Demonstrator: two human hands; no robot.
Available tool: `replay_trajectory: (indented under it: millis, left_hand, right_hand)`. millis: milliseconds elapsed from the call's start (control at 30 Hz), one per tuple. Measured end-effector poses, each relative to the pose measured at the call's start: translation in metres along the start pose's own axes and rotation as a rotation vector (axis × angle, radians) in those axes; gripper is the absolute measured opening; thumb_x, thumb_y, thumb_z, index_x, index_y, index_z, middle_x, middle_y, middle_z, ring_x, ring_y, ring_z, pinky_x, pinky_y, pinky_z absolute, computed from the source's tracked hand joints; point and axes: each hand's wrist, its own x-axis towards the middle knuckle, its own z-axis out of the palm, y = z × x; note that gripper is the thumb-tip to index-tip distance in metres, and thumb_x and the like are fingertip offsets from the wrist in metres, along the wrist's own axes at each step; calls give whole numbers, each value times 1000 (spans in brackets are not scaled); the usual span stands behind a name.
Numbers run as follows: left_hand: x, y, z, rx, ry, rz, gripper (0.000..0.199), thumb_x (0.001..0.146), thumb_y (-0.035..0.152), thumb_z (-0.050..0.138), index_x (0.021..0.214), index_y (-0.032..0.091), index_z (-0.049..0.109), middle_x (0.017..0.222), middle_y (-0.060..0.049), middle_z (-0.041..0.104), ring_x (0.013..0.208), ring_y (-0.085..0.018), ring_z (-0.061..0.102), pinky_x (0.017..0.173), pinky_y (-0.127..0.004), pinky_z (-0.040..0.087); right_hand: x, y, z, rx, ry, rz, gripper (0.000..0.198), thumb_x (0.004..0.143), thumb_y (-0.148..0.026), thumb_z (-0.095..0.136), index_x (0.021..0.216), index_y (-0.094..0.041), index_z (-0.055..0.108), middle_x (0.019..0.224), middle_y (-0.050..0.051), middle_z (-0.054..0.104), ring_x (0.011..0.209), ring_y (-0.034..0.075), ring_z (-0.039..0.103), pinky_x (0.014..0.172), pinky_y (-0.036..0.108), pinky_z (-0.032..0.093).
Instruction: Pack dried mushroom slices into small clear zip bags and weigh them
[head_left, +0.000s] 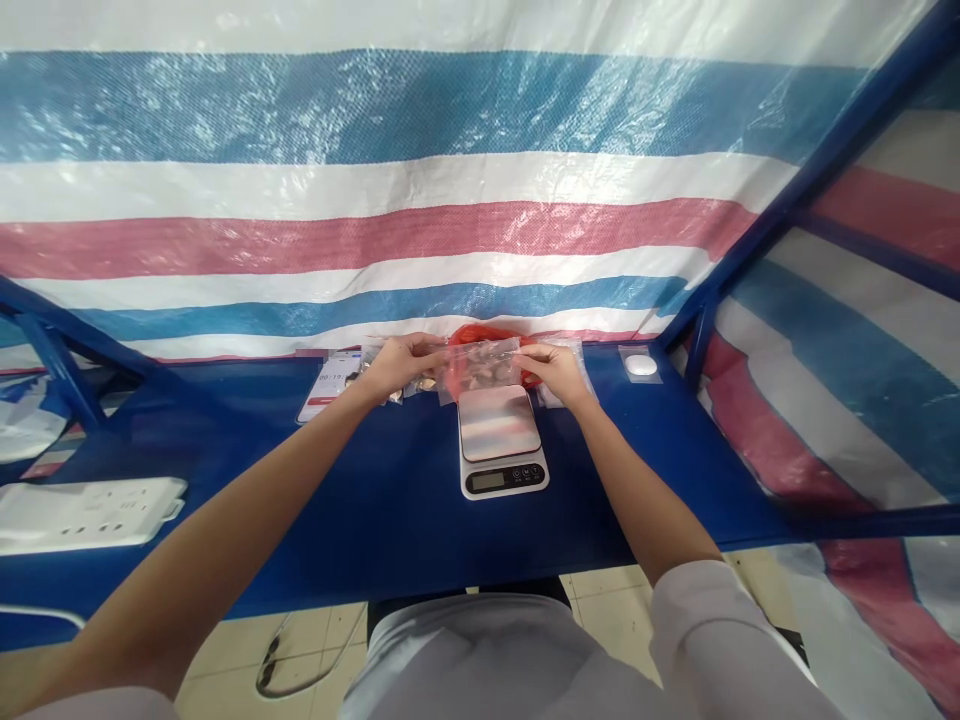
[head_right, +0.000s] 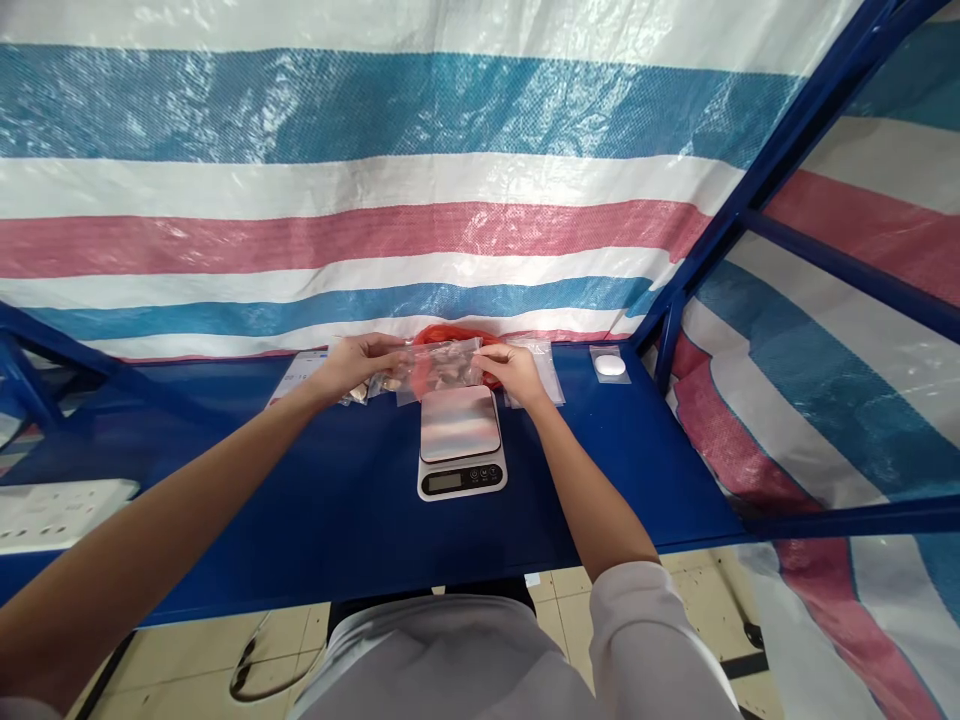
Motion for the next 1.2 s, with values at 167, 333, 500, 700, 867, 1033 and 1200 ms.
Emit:
replay_trajectory:
  millis: [167, 333, 500, 700, 867, 1033, 1200]
  left_hand:
    - [8, 38, 18, 179, -183, 216, 41, 70, 54, 81, 94, 20, 78, 91, -4, 77, 87, -23, 69, 73, -28, 52]
    - [30, 35, 52, 163, -414, 267, 23, 75, 42, 74, 77, 19, 77, 73, -2, 71, 65, -16, 62, 58, -25, 45]
    - [36, 10, 63, -26, -334, 181, 29, 74, 43, 76, 89, 19, 77, 77, -2, 71, 55, -13, 58, 53, -26, 45]
    - [34, -7, 67, -142, -126, 170, 41, 64, 48, 85, 88, 16, 76, 89, -8, 75, 79, -21, 67, 73, -33, 53]
    - [29, -9, 70, -163, -106, 149, 49, 63, 52, 86, 96, 18, 77, 88, -7, 76, 81, -23, 69, 78, -36, 55]
    - [22, -15, 66, -260, -128, 75, 58, 64, 57, 86, 107, 19, 77, 101, -8, 77, 93, -25, 70, 84, -38, 55]
    - [15, -15, 62, -284, -275, -55, 51, 66, 56, 86, 98, 17, 79, 88, -7, 76, 76, -19, 68, 72, -32, 55]
  right_hand:
    - [7, -16, -16, -139, -83, -122, 23, 74, -42, 77, 82, -20, 80, 87, 4, 79, 82, 21, 71, 80, 33, 56]
    - [10, -18, -27, -122, -142, -129, 26, 72, -41, 80, 87, -20, 80, 94, 5, 80, 89, 23, 73, 88, 36, 56]
    - [4, -5, -38, -126, -88, -171, 28, 70, -45, 82, 87, -22, 80, 93, 5, 79, 90, 24, 73, 90, 39, 57]
    - [-1, 5, -33, -148, -52, -192, 26, 71, -43, 82, 88, -23, 80, 92, 4, 80, 87, 24, 74, 87, 39, 59]
    - [0, 9, -28, -186, -65, -219, 19, 77, -39, 78, 87, -24, 81, 91, 3, 80, 88, 24, 74, 88, 38, 59]
    - [5, 12, -34, -150, -4, -207, 23, 73, -43, 81, 83, -23, 81, 91, 3, 80, 91, 24, 74, 92, 39, 58]
    - [5, 9, -43, -50, 61, -114, 37, 68, -53, 82, 86, -21, 80, 95, 6, 79, 88, 24, 73, 84, 39, 61]
